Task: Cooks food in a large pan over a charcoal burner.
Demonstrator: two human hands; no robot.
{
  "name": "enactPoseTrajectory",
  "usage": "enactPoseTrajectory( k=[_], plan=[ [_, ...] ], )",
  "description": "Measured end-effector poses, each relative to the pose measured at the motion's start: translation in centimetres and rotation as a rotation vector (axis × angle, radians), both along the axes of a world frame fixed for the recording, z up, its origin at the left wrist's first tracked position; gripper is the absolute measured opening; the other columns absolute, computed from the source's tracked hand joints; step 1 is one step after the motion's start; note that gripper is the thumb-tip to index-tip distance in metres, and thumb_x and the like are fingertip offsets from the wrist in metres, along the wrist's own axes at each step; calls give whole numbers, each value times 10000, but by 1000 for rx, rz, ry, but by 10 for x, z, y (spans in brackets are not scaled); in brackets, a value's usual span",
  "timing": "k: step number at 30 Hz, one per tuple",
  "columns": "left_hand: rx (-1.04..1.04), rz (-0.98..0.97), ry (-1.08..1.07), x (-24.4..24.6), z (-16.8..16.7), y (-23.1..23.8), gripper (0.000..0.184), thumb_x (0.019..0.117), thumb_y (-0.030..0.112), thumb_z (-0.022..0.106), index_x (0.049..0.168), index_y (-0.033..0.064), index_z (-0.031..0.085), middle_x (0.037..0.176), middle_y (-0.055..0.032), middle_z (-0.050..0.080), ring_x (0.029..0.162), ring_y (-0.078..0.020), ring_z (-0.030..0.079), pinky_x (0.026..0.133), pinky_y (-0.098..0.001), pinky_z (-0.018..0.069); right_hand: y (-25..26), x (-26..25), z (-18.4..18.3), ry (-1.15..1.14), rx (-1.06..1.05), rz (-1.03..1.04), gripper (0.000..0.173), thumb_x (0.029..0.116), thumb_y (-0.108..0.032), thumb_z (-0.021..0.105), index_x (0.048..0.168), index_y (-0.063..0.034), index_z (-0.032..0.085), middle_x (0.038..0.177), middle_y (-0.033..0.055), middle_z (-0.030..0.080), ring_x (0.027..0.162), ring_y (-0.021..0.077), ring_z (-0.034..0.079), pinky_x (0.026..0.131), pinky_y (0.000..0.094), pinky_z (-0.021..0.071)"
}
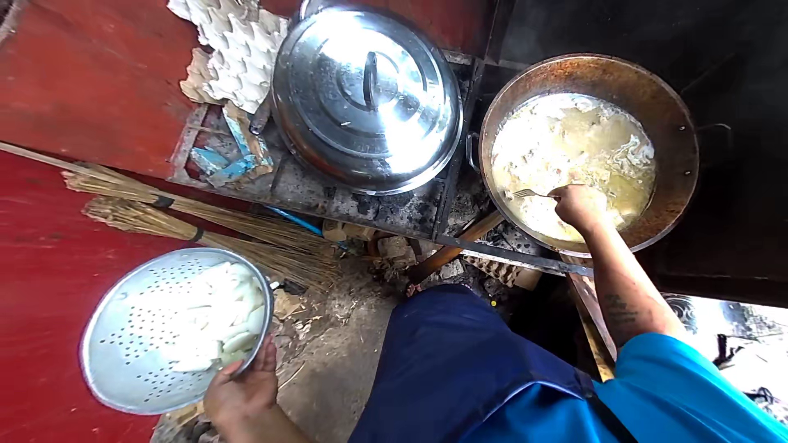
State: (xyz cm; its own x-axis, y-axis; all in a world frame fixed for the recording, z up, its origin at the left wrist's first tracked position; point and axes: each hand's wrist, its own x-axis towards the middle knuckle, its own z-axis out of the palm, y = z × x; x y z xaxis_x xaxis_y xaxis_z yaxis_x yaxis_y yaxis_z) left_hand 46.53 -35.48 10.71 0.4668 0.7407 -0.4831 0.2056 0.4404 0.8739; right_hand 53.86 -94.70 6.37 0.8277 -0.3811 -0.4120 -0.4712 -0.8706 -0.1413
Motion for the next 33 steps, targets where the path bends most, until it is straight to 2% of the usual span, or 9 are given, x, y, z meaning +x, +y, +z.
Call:
enactPoseTrajectory(
  k=[3,7,11,17,22,24,26,29,33],
  plan=[
    [-7,14,0,-4,-1,3,183,1025,104,314,1097,70,479,947,-106,702,823,-193,741,728,-311,625,-4,2,6,-88,-10,-16,231,960,-55,598,1107,-101,770,1078,281,713,1013,536,661,743,749,473],
    [-6,24,2,-7,-2,5,195,1021,98,308,1127,71,470,981,-108,695,847,-190,737,743,-306,620,1,20,12,58,-2,24,303,1008,-88,544,1228,-136,747,1219,255,697,1164,513,628,880,743,458],
    [-3,53,2,-11,-5,8,186,1021,98,322,1124,63,474,982,-118,699,836,-198,740,733,-310,624,2,29,-7,31,10,90,256,974,-82,598,1166,-112,765,1168,257,709,1130,509,640,873,741,470],
    [3,62,-4,-15,-6,12,162,1026,104,322,1088,73,469,923,-102,694,808,-178,733,713,-301,622,3,41,-15,71,27,100,261,971,-91,606,1172,-127,769,1183,252,706,1160,498,628,906,749,454],
    [-6,70,-9,-15,-8,15,175,1028,104,320,1112,68,470,954,-108,693,823,-180,735,722,-300,622,-4,46,-17,101,56,45,291,978,-95,581,1200,-151,760,1211,243,702,1185,493,621,938,743,447],
    [-10,69,-13,-15,-10,17,178,1029,98,323,1125,71,470,967,-109,695,827,-182,737,728,-300,623,-19,34,-15,0,178,-69,282,998,-94,560,1183,-147,766,1156,233,719,1103,470,657,901,731,463],
    [-19,68,-20,-14,-10,17,187,1026,99,320,1130,71,473,971,-107,696,833,-184,738,737,-306,624,-34,11,-21,-165,376,-226,244,1017,-101,573,1178,-107,757,1011,197,722,871,368,653,771,615,489],
    [-30,60,-23,-9,-10,17,188,1026,104,320,1138,71,466,980,-114,688,848,-196,735,743,-314,623,-46,-11,-21,-225,598,-405,239,1055,-125,562,1230,-87,720,841,56,650,619,109,455,595,317,400],
    [-22,14,-6,0,-10,13,184,1020,102,322,1136,76,462,979,-106,679,836,-188,729,732,-310,620,-51,-43,-23,-304,809,-585,256,1068,-110,525,1240,-67,709,750,-12,632,487,27,404,469,202,342]
  ],
)
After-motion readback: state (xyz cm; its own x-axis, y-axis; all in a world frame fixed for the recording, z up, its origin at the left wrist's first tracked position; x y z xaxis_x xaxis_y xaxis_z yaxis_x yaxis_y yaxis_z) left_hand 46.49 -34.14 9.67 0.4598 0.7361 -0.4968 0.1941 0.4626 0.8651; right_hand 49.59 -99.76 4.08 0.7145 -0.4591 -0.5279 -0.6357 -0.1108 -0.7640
